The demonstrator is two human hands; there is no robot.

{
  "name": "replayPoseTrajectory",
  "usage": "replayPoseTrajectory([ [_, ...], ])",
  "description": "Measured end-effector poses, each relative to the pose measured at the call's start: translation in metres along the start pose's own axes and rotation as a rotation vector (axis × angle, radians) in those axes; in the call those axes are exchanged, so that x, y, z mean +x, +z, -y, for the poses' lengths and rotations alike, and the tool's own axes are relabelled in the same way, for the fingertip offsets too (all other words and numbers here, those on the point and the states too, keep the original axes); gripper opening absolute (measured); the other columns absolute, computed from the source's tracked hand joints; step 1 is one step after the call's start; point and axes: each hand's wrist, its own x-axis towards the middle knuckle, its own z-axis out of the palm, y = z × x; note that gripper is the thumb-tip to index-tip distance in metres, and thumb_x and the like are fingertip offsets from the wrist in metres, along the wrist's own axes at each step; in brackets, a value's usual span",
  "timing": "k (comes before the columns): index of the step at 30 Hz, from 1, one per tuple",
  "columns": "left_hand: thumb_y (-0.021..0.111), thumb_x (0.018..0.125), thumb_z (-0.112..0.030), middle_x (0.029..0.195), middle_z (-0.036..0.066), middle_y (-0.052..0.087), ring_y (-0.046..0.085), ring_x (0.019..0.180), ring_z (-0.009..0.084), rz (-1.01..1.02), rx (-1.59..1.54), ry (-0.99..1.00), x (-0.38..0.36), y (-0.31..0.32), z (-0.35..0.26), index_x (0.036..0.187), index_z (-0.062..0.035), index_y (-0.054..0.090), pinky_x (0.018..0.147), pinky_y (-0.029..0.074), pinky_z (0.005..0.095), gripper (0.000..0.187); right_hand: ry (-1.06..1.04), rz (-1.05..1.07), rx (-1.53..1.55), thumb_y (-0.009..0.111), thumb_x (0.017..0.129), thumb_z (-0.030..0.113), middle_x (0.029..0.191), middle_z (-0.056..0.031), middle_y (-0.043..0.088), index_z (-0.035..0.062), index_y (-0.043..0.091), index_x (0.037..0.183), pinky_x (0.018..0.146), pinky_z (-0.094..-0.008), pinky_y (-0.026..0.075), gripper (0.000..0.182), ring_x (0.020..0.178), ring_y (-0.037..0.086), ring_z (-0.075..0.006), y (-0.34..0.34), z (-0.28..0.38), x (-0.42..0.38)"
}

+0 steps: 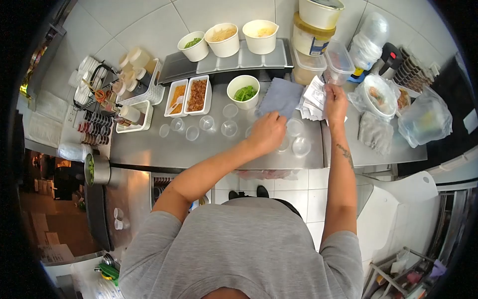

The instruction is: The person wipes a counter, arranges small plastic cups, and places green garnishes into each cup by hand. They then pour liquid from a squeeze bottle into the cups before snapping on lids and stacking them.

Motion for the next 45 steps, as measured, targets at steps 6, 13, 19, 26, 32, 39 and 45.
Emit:
replayPoseTrajectory([
  [6, 0.061, 0.081, -0.01, 0.091, 0.022, 0.059, 0.06, 0.085, 0.0391, 0.011, 0.001, -0.012, 0.035, 0.009, 0.019, 0.086, 0.0028, 0.059, 0.073, 0.05, 0.0484, 0.013, -0.035, -0.088, -0.038, 0.062, 0.09, 0.016, 0.109, -0.0158, 0.061, 0.0082, 0.066, 0.112, 0.082, -0.0378, 0.048, 0.023, 0.097, 0.06, -0.0325, -0.013, 0.01, -0.005],
  [13, 0.062, 0.081, -0.01, 0.109, 0.025, 0.058, 0.061, 0.099, 0.0401, 0.208, 0.103, -0.227, 0.082, 0.043, 0.031, 0.107, 0.008, 0.056, 0.085, 0.052, 0.0447, 0.032, -0.021, -0.02, -0.183, 0.07, 0.085, 0.031, 0.106, -0.0147, 0.057, 0.0087, 0.069, 0.105, 0.083, -0.0425, 0.047, 0.031, 0.095, 0.059, -0.0329, -0.003, 0.017, -0.018],
  [19, 0.062, 0.079, -0.009, 0.112, 0.025, 0.055, 0.06, 0.101, 0.0407, 0.205, 0.039, -0.198, 0.085, 0.056, 0.049, 0.11, 0.0056, 0.055, 0.087, 0.051, 0.0465, 0.035, 0.027, 0.052, -0.146, 0.072, 0.084, 0.028, 0.102, -0.0139, 0.057, 0.0064, 0.07, 0.1, 0.08, -0.0413, 0.048, 0.027, 0.094, 0.059, -0.0322, -0.022, -0.014, -0.003],
  [26, 0.055, 0.08, -0.008, 0.089, 0.02, 0.062, 0.062, 0.084, 0.0315, -0.129, -0.44, -0.234, 0.111, -0.019, 0.029, 0.103, 0.005, 0.056, 0.074, 0.048, 0.0406, 0.027, 0.211, -0.113, -0.002, 0.064, 0.091, 0.036, 0.113, -0.0154, 0.06, 0.0017, 0.058, 0.125, 0.089, -0.0381, 0.044, 0.049, 0.103, 0.057, -0.0234, -0.066, 0.003, -0.04],
  [32, 0.052, 0.084, -0.005, 0.095, 0.005, 0.063, 0.058, 0.087, 0.0125, 0.223, -1.252, -0.195, 0.11, -0.03, -0.043, 0.11, -0.0002, 0.059, 0.077, 0.048, 0.0289, 0.027, 0.642, -0.081, 1.246, 0.058, 0.095, 0.04, 0.118, -0.0089, 0.062, -0.0029, 0.051, 0.128, 0.095, -0.0333, 0.042, 0.054, 0.104, 0.059, -0.0198, -0.073, 0.097, -0.075],
  [39, 0.058, 0.091, -0.014, 0.105, 0.01, 0.061, 0.059, 0.096, 0.0163, 0.053, -0.909, -0.125, 0.091, -0.031, -0.041, 0.119, -0.0006, 0.058, 0.086, 0.048, 0.0292, 0.031, 0.419, -0.046, 0.856, 0.069, 0.089, 0.024, 0.116, -0.0135, 0.062, -0.0035, 0.054, 0.123, 0.091, -0.034, 0.047, 0.047, 0.102, 0.061, -0.0198, -0.127, 0.069, 0.032],
  [45, 0.056, 0.092, -0.013, 0.101, 0.012, 0.059, 0.06, 0.087, 0.0246, 0.085, -0.602, -0.07, 0.041, -0.055, -0.008, 0.111, 0.0001, 0.061, 0.076, 0.049, 0.034, 0.024, 0.173, 0.043, 0.216, 0.064, 0.091, 0.037, 0.107, -0.0166, 0.067, -0.0039, 0.06, 0.113, 0.085, -0.0345, 0.048, 0.047, 0.093, 0.064, -0.0238, -0.103, -0.016, 0.148],
])
